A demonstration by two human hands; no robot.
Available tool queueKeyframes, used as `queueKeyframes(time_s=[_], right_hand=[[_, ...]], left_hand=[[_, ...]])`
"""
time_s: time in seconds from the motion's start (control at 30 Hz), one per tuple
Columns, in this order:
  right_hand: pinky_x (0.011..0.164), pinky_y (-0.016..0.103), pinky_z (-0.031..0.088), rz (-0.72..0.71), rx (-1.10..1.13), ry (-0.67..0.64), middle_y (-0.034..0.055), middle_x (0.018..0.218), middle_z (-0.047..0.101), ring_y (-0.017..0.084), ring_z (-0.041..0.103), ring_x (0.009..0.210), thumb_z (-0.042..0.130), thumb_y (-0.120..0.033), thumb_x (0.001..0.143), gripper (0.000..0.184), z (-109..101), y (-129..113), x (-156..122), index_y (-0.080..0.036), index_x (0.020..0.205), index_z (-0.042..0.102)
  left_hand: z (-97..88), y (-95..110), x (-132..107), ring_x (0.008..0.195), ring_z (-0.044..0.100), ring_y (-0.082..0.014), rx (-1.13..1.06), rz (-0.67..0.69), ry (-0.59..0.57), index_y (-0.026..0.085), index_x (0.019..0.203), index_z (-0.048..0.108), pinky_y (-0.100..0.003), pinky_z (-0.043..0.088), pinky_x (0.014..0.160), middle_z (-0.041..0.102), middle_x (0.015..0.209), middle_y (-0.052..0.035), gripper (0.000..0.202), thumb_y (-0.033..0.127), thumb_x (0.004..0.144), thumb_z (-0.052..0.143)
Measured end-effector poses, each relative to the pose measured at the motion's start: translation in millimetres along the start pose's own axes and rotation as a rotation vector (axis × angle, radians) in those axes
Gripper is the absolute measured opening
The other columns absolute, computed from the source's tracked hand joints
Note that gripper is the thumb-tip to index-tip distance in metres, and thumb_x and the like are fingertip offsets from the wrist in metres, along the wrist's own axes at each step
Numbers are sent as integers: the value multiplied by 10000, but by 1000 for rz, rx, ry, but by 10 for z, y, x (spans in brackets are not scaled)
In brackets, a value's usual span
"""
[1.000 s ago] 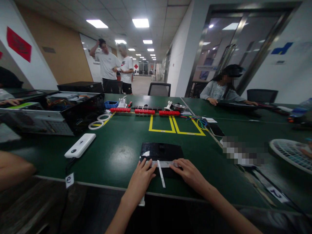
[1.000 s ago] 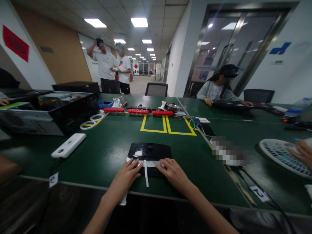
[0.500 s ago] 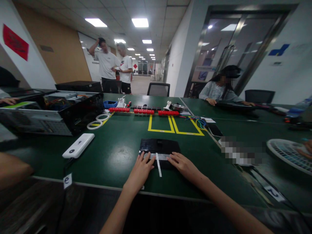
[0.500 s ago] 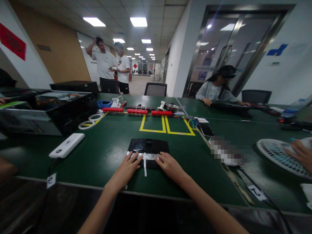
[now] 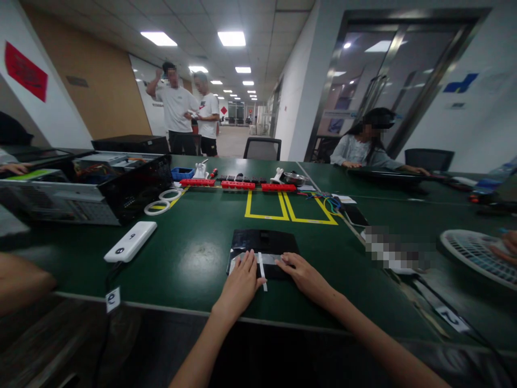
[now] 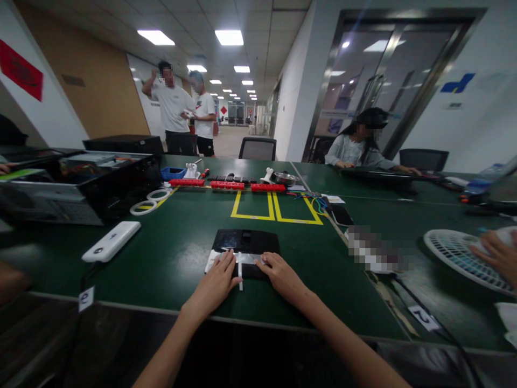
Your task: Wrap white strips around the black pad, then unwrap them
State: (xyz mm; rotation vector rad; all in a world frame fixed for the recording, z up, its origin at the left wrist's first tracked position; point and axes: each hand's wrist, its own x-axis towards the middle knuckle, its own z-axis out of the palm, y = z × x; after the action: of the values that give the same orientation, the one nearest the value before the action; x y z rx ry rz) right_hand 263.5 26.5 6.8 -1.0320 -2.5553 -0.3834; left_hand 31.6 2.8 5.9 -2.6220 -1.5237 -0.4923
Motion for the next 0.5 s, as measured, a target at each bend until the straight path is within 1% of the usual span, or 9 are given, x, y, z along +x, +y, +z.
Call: queueKeyframes(time_s=[0.07, 0.13, 0.2, 0.23, 0.33, 0.5], right_hand=[[923, 399, 476, 10, 51, -1, 123, 1194, 590, 205, 523, 1145, 405, -45, 866, 415, 16, 16, -14, -201, 1216, 566], [945, 412, 459, 21, 95, -7, 120, 1213, 580, 203, 505, 1168, 399, -51, 869, 425, 22, 22, -24, -209, 1231, 555], [976, 431, 433, 35, 129, -28, 129, 1233, 569, 206, 480, 1201, 393, -51, 866, 440, 13, 18, -30, -199, 1253, 539], [991, 438, 420, 41, 146, -42, 133, 1245, 563, 206, 465, 1219, 387, -48, 861, 450, 2, 15, -33, -190, 1264, 530], [1028, 447, 384, 54, 196, -91, 122, 1306, 528, 198, 417, 1266, 374, -40, 845, 487, -46, 6, -43, -181, 1293, 503], [1049, 456, 356, 53, 228, -138, 90, 1359, 485, 184, 383, 1289, 378, -33, 827, 542, -111, 8, -57, -212, 1332, 457]], left_hand=[[8, 17, -8, 1308, 362, -327, -11, 4, -12, 49, 1340, 400, -473, 335, 1044, 398, 1402, -244, 587, 402, 883, 508], [0, 29, -25, 1310, 351, -346, -9, 16, -10, 117, 1372, 379, -506, 332, 1031, 404, 1403, -229, 624, 436, 860, 534], [-16, 42, -43, 1312, 340, -367, -4, 27, -14, 183, 1372, 395, -538, 327, 1018, 402, 1407, -217, 614, 457, 845, 547], [-22, 49, -49, 1311, 337, -375, -4, 28, -16, 197, 1364, 411, -548, 325, 1013, 399, 1408, -217, 602, 463, 842, 548], [-26, 66, -54, 1315, 325, -385, -13, 12, -2, 195, 1349, 436, -566, 319, 1006, 405, 1402, -221, 591, 480, 842, 537], [-7, 57, -50, 1316, 327, -376, -22, 1, 19, 198, 1354, 431, -568, 311, 1013, 414, 1400, -212, 595, 485, 843, 532]])
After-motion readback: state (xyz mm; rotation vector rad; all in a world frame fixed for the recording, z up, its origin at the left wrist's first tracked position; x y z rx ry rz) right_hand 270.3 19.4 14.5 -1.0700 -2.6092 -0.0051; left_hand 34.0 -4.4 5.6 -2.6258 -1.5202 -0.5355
